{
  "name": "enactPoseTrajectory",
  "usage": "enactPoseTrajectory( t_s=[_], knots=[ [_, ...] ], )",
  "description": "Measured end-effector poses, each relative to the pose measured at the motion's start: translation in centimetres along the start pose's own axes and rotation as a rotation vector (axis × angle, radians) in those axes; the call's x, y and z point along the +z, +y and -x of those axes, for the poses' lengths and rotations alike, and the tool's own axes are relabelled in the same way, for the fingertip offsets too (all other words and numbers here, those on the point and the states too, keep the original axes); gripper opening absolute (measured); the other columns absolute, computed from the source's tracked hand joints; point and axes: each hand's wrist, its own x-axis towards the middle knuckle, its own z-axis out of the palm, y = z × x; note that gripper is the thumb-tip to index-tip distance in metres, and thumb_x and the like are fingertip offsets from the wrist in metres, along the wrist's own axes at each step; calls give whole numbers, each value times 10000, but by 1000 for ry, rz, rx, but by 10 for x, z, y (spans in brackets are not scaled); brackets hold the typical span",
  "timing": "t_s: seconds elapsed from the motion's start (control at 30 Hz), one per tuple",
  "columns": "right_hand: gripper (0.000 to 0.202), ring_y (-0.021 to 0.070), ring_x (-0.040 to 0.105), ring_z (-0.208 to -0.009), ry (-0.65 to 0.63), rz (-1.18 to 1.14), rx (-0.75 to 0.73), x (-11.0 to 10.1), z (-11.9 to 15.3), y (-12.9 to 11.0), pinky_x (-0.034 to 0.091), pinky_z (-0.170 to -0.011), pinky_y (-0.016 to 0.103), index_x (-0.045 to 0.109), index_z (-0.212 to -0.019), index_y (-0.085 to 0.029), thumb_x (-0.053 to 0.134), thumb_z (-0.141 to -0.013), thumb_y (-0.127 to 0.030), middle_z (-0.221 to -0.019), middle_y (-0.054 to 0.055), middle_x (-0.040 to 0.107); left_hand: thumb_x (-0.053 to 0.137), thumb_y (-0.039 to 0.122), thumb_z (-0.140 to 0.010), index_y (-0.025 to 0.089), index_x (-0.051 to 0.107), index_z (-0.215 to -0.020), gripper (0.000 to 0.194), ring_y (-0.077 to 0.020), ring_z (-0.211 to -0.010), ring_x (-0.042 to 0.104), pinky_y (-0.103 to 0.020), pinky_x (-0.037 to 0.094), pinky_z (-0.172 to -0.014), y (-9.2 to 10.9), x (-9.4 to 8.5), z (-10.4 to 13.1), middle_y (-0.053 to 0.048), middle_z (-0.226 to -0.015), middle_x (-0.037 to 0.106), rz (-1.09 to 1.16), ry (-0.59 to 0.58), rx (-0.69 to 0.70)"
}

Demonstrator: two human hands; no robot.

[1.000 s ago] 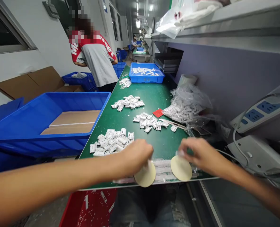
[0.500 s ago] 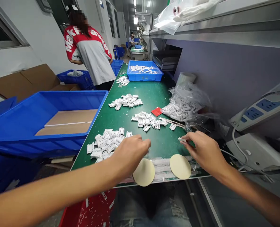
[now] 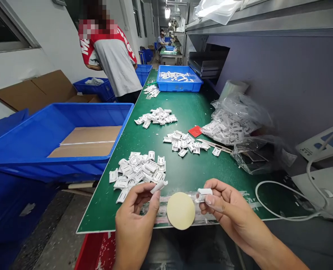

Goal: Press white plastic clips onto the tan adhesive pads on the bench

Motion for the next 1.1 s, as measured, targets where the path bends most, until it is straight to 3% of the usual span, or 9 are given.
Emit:
enactPoseTrajectory(
  t_s=[0.17,0.33,0.47,0.6,0.67,0.73,0.87,0.97,1.1],
  knots=[
    [225,155,612,-811,61,482,-97,-6,-28,1,477,-713,256,664,-964,-201,750,-829,-358,-909,41,688,704,377,-836,227,683,-998,222,-151,-727,635,-279,512,-728,-8,-21,-21,-13,-888,698,-386,207,268],
    [217,175,598,-778,32,887,-306,0,-84,11,484,-674,289,646,-989,-192,680,-854,-359,-872,35,654,680,256,-869,195,658,-929,88,-180,-810,632,-294,482,-771,2,-23,-52,-24,-854,689,-562,297,558],
    [189,195,634,-870,-50,980,-369,33,-103,18,515,-753,317,649,-1009,-200,648,-863,-320,-974,57,684,633,198,-893,194,665,-958,72,-201,-897,637,-323,481,-832,-9,-19,-56,-42,-928,710,-577,184,531],
    [162,196,621,-1023,-135,1220,-503,50,-82,10,471,-915,326,668,-1028,-235,588,-888,-250,-1082,46,696,607,152,-897,208,663,-1044,167,-205,-978,640,-356,475,-927,-26,-22,-35,-56,-1015,710,-496,267,498],
    [180,196,625,-1005,-35,1502,-589,39,-74,-2,461,-887,312,666,-1037,-241,526,-925,-260,-1076,54,698,621,116,-876,200,651,-1066,210,-212,-992,634,-373,477,-936,-27,-24,-26,-73,-1034,700,-468,307,501],
    [214,229,634,-933,155,1720,-597,14,-74,-18,457,-796,328,664,-1029,-208,479,-950,-280,-1031,108,696,625,83,-860,194,637,-1080,246,-218,-1001,629,-386,475,-944,-25,-25,-23,-86,-1044,689,-449,314,512],
    [243,284,624,-866,435,1816,-514,-45,-83,-44,404,-676,334,653,-978,-145,464,-949,-294,-962,182,670,624,58,-847,214,628,-1087,287,-222,-1006,634,-381,467,-944,-23,-24,-25,-79,-1049,688,-460,284,553],
    [212,262,616,-823,465,1823,-499,-71,-78,-43,390,-645,312,644,-897,-180,506,-929,-337,-922,136,665,626,53,-839,218,625,-1095,304,-224,-1011,636,-367,463,-945,-23,-25,-26,-76,-1048,688,-470,249,609],
    [193,224,596,-767,406,1750,-531,-79,-54,-28,413,-677,322,632,-830,-200,493,-928,-291,-841,81,655,584,86,-874,233,610,-1077,252,-192,-960,650,-308,489,-898,1,-20,-35,-48,-1011,684,-421,102,752]
  ],
)
